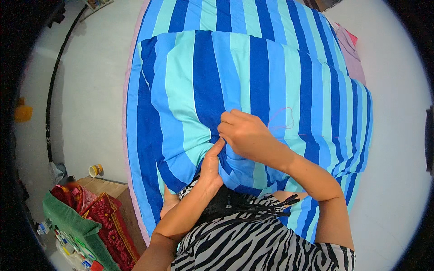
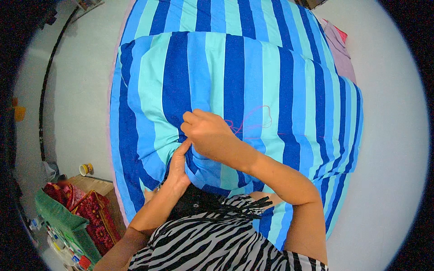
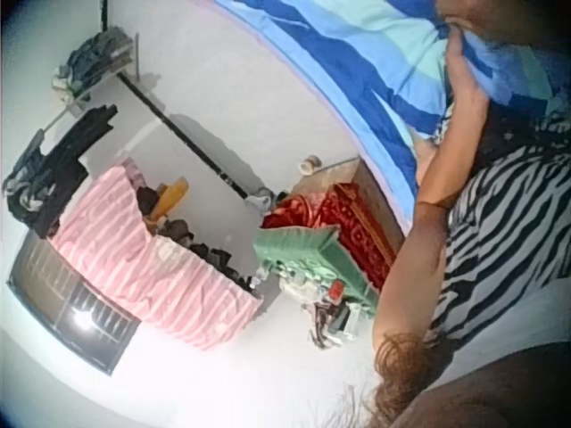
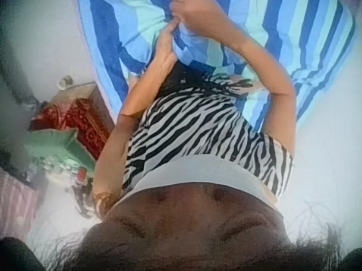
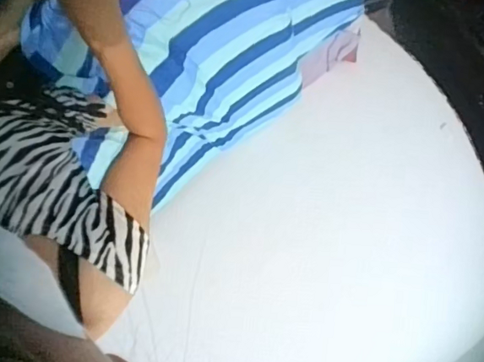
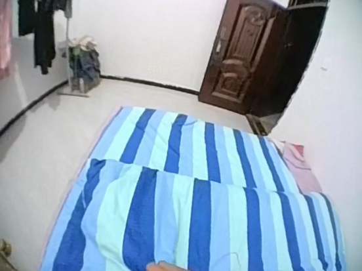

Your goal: The person sits on a mattress and hand-sews a blue and light blue striped sheet using a needle and red thread. They pull the thread through the fabric, adjust the sheet, and later retrieve a spool of thread from a nearby table before continuing to sew and smooth the sheet.

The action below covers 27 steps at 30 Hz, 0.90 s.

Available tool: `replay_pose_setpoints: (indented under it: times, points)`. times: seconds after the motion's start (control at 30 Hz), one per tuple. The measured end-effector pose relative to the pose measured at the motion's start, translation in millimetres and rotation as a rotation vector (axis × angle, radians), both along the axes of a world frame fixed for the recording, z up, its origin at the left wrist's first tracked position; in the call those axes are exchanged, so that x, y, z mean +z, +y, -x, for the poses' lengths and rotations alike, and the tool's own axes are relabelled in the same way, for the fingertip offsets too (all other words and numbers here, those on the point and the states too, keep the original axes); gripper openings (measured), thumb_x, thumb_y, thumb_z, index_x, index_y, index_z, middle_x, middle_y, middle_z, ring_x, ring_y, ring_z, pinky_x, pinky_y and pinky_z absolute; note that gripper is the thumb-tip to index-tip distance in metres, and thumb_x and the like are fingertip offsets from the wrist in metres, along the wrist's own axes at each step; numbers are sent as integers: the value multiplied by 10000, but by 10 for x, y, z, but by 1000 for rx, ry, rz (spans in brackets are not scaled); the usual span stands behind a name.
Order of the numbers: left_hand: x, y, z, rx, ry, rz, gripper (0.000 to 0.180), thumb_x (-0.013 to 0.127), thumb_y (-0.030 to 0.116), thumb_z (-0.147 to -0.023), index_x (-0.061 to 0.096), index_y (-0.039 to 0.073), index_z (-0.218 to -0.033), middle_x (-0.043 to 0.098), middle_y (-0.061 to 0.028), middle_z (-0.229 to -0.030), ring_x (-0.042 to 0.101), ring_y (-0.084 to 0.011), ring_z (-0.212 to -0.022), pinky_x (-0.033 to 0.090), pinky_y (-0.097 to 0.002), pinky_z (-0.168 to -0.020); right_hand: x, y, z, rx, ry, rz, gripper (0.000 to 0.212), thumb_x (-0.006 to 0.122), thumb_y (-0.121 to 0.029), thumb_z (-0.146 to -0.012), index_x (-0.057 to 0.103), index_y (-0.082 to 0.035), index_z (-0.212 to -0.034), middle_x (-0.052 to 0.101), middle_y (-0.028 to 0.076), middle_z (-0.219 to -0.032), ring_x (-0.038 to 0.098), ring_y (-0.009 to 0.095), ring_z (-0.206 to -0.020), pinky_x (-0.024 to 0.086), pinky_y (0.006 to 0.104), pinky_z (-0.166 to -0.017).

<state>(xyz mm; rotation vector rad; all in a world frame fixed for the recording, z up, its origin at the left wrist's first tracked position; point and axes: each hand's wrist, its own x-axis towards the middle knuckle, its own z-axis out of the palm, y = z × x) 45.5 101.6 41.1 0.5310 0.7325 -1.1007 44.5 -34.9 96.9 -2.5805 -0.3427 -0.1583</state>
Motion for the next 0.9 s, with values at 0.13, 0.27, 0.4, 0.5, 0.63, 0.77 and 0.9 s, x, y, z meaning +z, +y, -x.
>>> replay_pose_setpoints:
  times: [0.13,0.27,0.4,0.5,0.63,0.77,0.9]
  points:
    - [1,-1,38,-25,-119,-84,337,495,254,-900,477,42,-1162,548,-97,-1142,556,-197,-1023,471,-343,-864,2,101,-58,80,-110,-69,99,573,-11,-620,528,-22,-707,464,99,-739,473,255,-662,413,334,-571]
    - [23,5,9,-17,-140,-114,352,490,248,-903,468,39,-1186,534,-95,-1166,541,-195,-1045,461,-334,-877,-13,198,-109,8,-270,-67,187,591,-86,-575,478,-16,-707,439,91,-752,473,242,-698,422,330,-608]
    - [17,-34,28,15,-170,-99,364,490,223,-903,454,33,-1211,527,-100,-1184,541,-204,-1050,457,-339,-886,84,172,-96,-136,-341,-145,122,590,-84,-672,518,-20,-748,472,96,-791,491,254,-724,424,328,-616]
    - [0,-5,43,7,-148,-85,369,497,222,-901,451,26,-1211,529,-101,-1179,548,-206,-1039,461,-342,-883,251,126,-187,-74,-333,-189,100,605,-87,-750,553,-18,-801,504,97,-825,513,266,-746,426,327,-634]
    - [28,9,30,35,-137,-60,361,504,221,-900,461,18,-1195,546,-99,-1148,557,-208,-1023,467,-340,-873,-4,-17,-57,-46,-79,-265,126,621,-108,-755,579,-2,-811,521,104,-839,519,270,-785,432,342,-667]
    - [-97,-22,62,30,-152,-92,296,529,211,-880,521,45,-1125,586,-79,-1098,579,-200,-974,472,-345,-849,-295,12,85,-42,-53,-147,146,611,-99,-662,604,-22,-786,511,92,-788,512,252,-768,444,328,-630]
    - [-139,17,91,23,-167,-177,333,513,219,-889,485,29,-1161,567,-63,-1080,559,-174,-966,460,-297,-825,-207,131,29,57,-182,-58,151,590,-67,-622,595,-23,-767,497,71,-746,506,226,-738,440,317,-606]
